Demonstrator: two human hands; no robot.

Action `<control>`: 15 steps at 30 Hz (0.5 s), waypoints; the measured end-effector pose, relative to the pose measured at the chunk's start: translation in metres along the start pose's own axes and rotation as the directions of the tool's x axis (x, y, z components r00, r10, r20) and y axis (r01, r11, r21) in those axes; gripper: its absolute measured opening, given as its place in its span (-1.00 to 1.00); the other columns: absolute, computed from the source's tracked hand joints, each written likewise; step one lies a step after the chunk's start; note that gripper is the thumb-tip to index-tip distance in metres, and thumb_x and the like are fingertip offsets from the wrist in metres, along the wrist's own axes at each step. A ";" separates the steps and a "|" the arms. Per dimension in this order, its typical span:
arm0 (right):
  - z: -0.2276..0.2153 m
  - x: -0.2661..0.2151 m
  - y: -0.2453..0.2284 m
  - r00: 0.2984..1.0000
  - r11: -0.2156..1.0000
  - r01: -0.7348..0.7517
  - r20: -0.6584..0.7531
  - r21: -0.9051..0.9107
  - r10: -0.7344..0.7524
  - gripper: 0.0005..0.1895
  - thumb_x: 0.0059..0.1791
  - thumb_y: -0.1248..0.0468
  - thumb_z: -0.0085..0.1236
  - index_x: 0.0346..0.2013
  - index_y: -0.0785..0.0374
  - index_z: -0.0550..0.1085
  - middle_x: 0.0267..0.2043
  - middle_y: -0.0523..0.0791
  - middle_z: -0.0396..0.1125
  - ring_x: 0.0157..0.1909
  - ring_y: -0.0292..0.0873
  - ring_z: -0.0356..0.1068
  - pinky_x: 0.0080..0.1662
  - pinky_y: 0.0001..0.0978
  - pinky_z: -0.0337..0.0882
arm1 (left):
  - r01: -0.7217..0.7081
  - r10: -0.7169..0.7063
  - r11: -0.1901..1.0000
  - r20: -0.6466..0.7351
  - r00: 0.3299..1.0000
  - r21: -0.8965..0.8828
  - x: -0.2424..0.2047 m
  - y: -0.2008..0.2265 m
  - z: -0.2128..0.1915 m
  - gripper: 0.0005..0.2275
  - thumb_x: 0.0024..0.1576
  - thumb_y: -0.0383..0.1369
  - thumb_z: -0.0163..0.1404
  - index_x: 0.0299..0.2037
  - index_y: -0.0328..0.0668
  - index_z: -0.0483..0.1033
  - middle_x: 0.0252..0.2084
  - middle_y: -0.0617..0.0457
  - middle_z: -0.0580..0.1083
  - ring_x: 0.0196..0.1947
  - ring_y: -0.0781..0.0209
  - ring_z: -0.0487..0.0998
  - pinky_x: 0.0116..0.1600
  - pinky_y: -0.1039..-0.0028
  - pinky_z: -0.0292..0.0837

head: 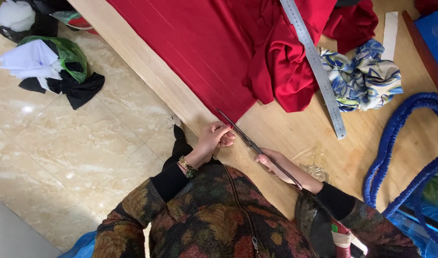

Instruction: The person measures a red fabric on a wooden table using a metal ruler and a white marking tool. They then use large scissors to cut the fabric along the marked lines, separating a long strip from the main piece.

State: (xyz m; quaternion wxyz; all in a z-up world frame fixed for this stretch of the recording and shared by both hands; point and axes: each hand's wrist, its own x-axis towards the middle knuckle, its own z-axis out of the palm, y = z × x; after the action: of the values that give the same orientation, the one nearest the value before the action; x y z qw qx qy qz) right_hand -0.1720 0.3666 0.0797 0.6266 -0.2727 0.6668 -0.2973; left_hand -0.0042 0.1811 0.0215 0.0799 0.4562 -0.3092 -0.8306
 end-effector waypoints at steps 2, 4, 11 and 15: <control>-0.001 -0.002 -0.005 1.000 1.000 -0.012 -0.009 0.012 0.012 -0.57 0.12 -0.13 -0.12 -0.25 0.15 0.44 -0.59 -0.22 0.07 -0.57 -0.29 0.15 -0.58 -0.58 0.20 | 0.004 -0.004 1.000 0.002 1.000 -0.001 0.000 0.000 0.000 -0.77 0.18 -0.31 0.14 -0.13 -0.37 0.51 -0.38 -0.20 0.59 -0.55 0.26 0.66 -0.30 0.38 0.70; -0.003 -0.001 -0.006 1.000 0.999 -0.024 -0.019 0.024 0.024 -0.58 0.12 -0.12 -0.11 -0.27 0.14 0.44 -0.58 -0.22 0.08 -0.57 -0.30 0.16 -0.58 -0.59 0.20 | 0.007 -0.007 1.000 0.004 1.000 -0.001 0.002 -0.001 -0.002 -0.77 0.18 -0.31 0.14 -0.13 -0.36 0.50 -0.38 -0.20 0.59 -0.56 0.26 0.66 -0.30 0.40 0.70; -0.003 0.008 -0.039 0.978 0.976 -0.186 0.073 -0.114 0.195 -0.38 0.08 -0.27 -0.28 0.12 0.12 0.37 -0.17 0.08 0.25 -0.08 0.06 0.33 -0.14 -0.12 0.45 | 0.024 -0.024 1.000 0.029 0.999 -0.004 -0.001 0.000 -0.004 -0.79 0.17 -0.34 0.14 -0.15 -0.35 0.47 -0.37 -0.23 0.58 -0.55 0.22 0.66 -0.28 0.33 0.70; 0.002 0.013 -0.083 0.974 0.983 -0.103 0.217 0.150 0.069 -0.49 0.14 -0.25 -0.32 -0.20 0.10 0.30 -0.40 -0.30 -0.02 -0.47 -0.40 -0.01 -0.44 -0.62 0.08 | 0.027 -0.027 1.000 0.064 0.998 -0.007 0.005 -0.003 -0.007 -0.80 0.17 -0.35 0.12 -0.14 -0.34 0.45 -0.38 -0.20 0.57 -0.54 0.21 0.66 -0.26 0.30 0.70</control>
State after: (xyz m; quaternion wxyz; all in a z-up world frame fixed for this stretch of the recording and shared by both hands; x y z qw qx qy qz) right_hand -0.1720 0.3013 0.1319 0.7259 -0.2223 0.5817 -0.2919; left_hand -0.0008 0.1783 0.0137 0.0605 0.4331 -0.3022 -0.8470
